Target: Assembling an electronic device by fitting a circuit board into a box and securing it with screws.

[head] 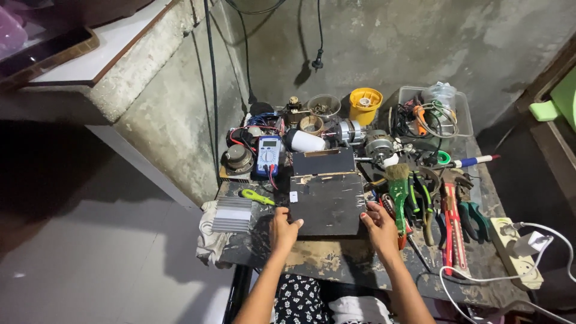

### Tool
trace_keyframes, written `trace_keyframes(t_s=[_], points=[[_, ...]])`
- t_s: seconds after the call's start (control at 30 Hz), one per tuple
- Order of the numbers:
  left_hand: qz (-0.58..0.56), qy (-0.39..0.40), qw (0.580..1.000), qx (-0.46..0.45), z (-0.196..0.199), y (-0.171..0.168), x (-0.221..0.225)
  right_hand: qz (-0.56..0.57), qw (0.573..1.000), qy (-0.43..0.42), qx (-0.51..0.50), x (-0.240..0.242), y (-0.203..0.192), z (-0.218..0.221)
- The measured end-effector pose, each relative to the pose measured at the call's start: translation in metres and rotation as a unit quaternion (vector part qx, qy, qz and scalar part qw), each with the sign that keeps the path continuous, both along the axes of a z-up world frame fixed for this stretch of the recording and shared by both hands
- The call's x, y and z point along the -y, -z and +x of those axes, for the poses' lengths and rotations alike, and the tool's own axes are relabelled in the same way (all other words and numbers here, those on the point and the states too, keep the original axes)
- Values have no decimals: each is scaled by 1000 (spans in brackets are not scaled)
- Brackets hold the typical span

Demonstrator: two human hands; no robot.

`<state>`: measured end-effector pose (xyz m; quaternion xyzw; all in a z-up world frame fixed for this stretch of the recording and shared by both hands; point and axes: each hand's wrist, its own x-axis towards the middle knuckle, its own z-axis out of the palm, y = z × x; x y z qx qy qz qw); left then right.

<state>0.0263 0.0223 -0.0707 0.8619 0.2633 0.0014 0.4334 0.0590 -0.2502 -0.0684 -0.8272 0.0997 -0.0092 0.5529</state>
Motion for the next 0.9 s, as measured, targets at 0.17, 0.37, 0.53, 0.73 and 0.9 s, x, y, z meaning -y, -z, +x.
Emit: trace_keyframes(t_s=[0.17,0.37,0.53,0.73,0.9], points=[[-95,26,993,-66,50,105,-25,116,992,-25,-50,-7,-13,-6],[-268,-24,961,58,37,17,-14,216,976,-10,-10,-25,-86,-3],[-358,-62,923,124,31,-128,-4,278,960,-11,25,-16,-136,31],[-339,-59,930,131,36,-166,-14,289,953,-49,80,-4,-162,45],[-409,-101,887,188,36,-143,-21,253,959,-78,102,-22,-160,21]])
